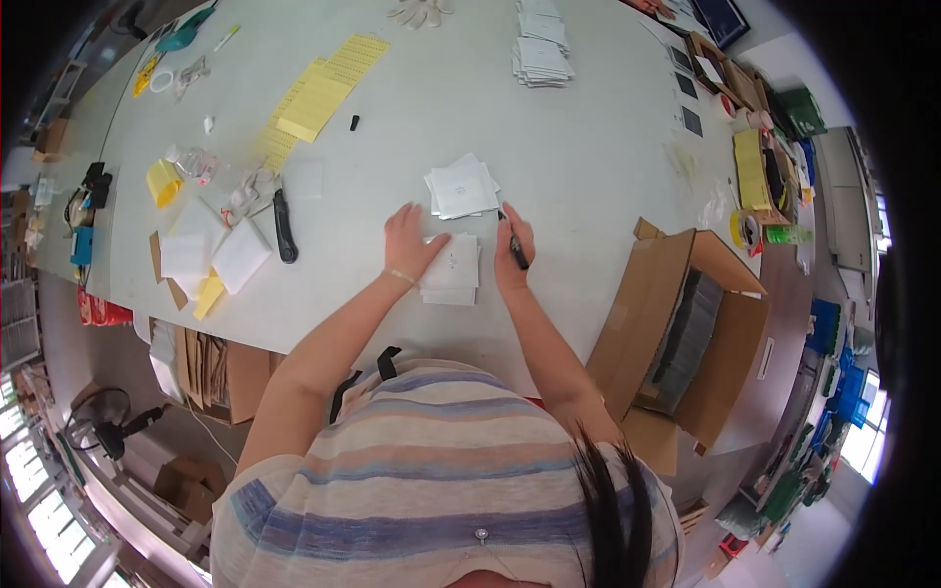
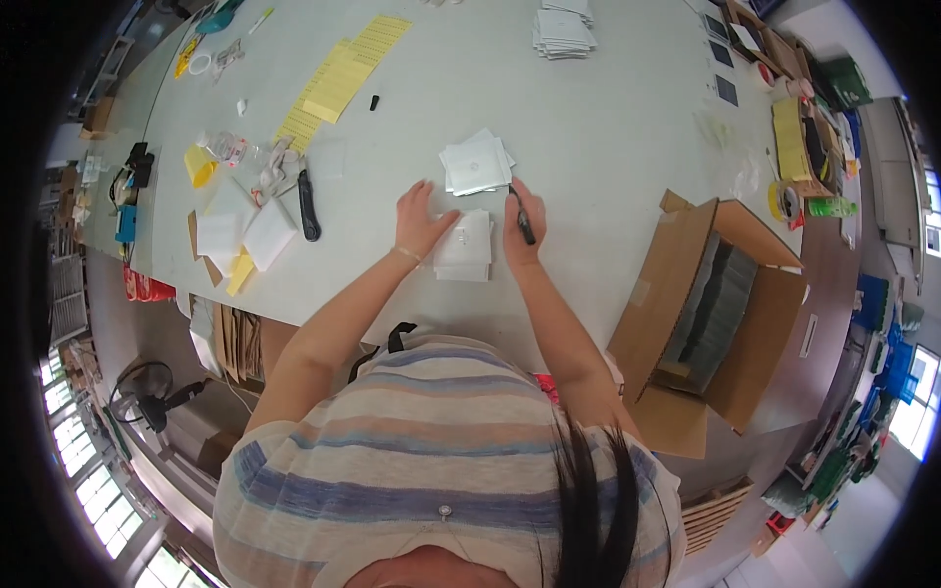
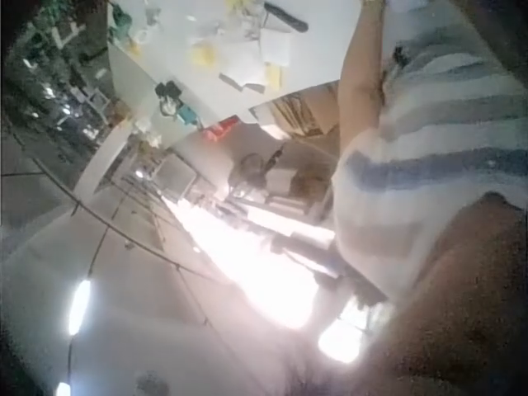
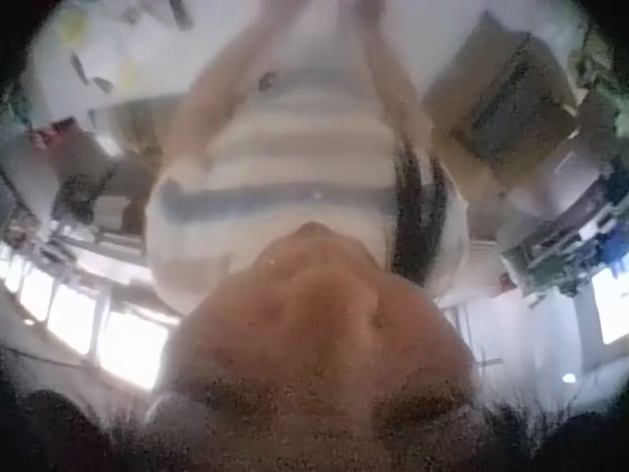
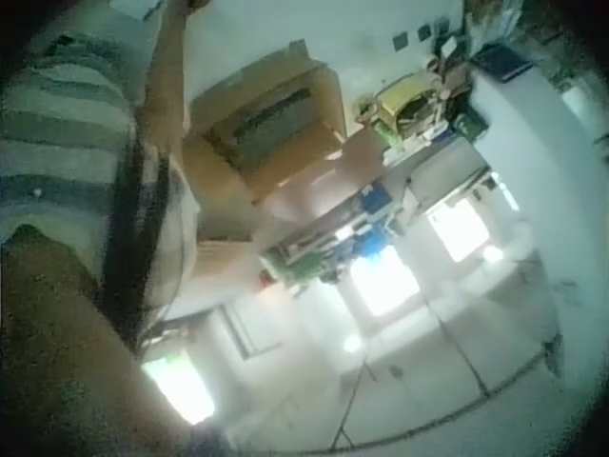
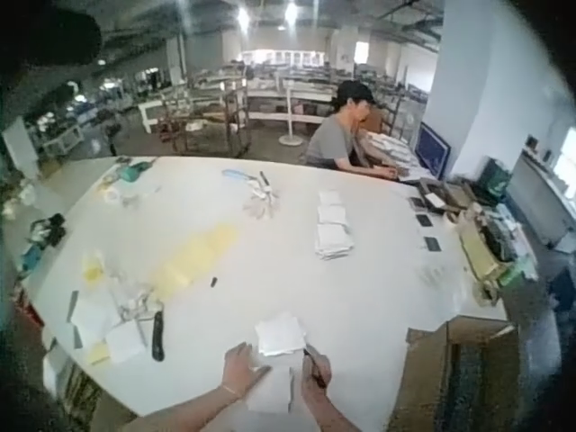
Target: The person counts and stacks small gray plates, then marks small white packets with a marker pen.
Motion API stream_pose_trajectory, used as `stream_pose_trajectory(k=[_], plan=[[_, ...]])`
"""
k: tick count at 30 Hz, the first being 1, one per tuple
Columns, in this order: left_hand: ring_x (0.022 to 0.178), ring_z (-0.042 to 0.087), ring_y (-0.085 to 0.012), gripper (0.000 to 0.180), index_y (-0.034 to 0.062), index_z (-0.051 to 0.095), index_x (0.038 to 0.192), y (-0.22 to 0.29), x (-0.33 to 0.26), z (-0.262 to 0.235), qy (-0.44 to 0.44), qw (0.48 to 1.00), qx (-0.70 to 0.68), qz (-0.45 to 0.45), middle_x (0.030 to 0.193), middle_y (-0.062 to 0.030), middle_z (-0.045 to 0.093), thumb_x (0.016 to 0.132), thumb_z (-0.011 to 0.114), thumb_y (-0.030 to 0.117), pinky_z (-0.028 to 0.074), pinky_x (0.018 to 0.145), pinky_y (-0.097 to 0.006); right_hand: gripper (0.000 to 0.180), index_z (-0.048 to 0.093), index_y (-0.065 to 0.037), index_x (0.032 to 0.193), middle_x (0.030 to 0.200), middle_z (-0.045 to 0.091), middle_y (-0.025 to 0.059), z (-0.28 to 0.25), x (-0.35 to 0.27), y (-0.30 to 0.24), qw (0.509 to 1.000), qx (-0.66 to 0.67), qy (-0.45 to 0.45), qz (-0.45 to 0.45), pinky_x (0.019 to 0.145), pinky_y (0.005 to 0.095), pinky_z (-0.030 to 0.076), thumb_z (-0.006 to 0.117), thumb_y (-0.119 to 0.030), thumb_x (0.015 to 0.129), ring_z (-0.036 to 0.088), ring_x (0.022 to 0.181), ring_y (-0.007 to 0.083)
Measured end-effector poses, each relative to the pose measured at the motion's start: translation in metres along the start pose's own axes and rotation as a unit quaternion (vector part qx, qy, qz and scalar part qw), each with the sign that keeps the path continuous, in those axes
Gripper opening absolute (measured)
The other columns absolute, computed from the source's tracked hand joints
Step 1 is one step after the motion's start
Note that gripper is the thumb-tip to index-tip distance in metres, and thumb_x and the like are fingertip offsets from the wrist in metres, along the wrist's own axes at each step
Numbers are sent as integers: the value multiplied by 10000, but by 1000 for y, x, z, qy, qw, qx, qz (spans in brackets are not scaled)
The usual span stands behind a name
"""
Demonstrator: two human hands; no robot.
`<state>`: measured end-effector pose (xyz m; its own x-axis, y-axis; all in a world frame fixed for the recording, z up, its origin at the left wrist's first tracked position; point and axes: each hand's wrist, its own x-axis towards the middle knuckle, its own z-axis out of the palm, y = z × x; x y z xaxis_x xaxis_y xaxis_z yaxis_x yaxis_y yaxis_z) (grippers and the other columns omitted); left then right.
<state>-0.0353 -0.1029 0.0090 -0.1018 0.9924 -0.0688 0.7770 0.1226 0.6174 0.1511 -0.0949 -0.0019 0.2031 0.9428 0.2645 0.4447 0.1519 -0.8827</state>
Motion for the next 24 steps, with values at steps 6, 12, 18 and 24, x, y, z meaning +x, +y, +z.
stream_pose_trajectory(k=[6,12,18,24], plan=[[1309,306,-346,944,27,338,1368,36,64,3,-48,978,156,131,1381,-168,367,627,788,401,279,1064,-467,158,593,-29,978,826,608,42,42,66,-9,963,232,-50,130,711,252,459,583,-35,821,566,764,125],[1282,336,-303,996,46,311,1386,3,98,4,-126,961,147,199,1345,-117,391,581,799,370,305,1017,-471,56,571,-34,832,702,580,9,56,82,16,983,122,-101,94,618,227,440,611,-31,793,523,661,70],[1257,359,-273,1016,48,320,1382,-8,113,-7,-160,959,97,211,1318,-110,406,543,807,349,315,983,-453,125,564,-28,749,611,544,8,77,79,6,993,57,-79,71,542,240,416,639,-88,828,476,559,76],[1257,358,-277,974,51,351,1350,-21,112,1,-110,971,23,212,1298,-106,415,541,801,354,298,998,-469,184,540,-28,706,576,521,45,91,82,11,997,-53,-53,34,495,285,392,628,-111,844,457,516,116]])
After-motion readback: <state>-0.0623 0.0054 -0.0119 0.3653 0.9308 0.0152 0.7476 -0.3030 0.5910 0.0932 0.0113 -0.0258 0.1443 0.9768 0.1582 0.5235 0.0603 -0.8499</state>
